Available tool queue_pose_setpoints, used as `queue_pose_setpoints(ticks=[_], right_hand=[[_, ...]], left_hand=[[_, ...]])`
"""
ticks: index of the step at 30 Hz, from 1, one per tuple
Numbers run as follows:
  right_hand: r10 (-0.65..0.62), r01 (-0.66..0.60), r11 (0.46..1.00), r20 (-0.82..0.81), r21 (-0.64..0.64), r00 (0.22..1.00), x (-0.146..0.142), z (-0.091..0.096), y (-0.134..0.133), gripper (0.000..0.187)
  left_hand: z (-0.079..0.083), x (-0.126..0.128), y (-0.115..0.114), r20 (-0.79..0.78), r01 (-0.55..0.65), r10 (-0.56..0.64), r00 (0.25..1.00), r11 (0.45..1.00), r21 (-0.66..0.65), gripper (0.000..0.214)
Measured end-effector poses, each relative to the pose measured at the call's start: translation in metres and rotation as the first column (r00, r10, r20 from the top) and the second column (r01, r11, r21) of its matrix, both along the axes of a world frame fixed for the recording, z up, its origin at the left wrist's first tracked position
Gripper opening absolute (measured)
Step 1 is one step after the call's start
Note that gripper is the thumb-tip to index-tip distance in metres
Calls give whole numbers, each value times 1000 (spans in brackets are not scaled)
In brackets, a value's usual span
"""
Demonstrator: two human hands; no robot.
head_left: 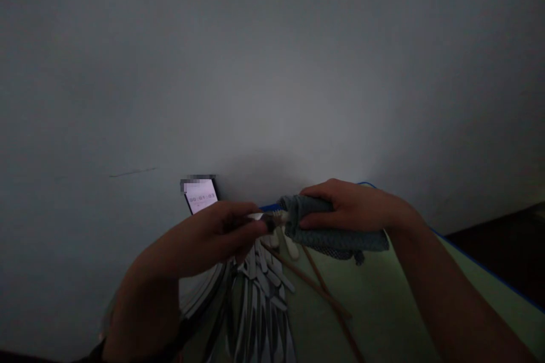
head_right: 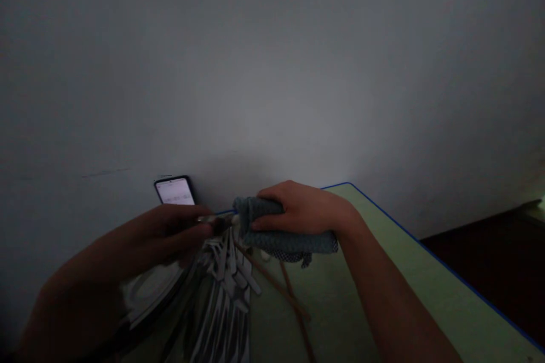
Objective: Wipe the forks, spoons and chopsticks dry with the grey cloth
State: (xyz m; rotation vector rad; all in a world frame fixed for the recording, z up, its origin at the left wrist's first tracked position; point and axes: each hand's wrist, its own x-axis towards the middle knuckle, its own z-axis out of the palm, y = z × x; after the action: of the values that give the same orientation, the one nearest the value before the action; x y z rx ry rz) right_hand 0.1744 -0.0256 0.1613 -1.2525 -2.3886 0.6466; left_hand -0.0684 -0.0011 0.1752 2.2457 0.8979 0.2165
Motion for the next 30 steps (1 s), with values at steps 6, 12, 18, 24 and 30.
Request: queue_pose_setpoints(ticks=[6,12,18,24,30], right_hand=[[2,-2,999,-2,47,1000,-3,-1,0,32],[169,-169,984,22,45,985,-21,1,-7,27],[190,-191,981,17,32,982,-28,-4,-2,24],[194,-194,980,3,-49,981,-21,-10,9,34],[20,-21,997,-18,-68,1000,4,-7,7,39]], left_hand=[[9,10,-11,21,17,-20,1000,990,142,25],[8,19,-11,-57,100,-97,994,993,62,25],[6,21,-8,-117,78,-69,991,995,68,28],[7,11,-1,-143,71,-51,988,987,141,25],[2,0,2,-86,28,-7,996,970,243,27]])
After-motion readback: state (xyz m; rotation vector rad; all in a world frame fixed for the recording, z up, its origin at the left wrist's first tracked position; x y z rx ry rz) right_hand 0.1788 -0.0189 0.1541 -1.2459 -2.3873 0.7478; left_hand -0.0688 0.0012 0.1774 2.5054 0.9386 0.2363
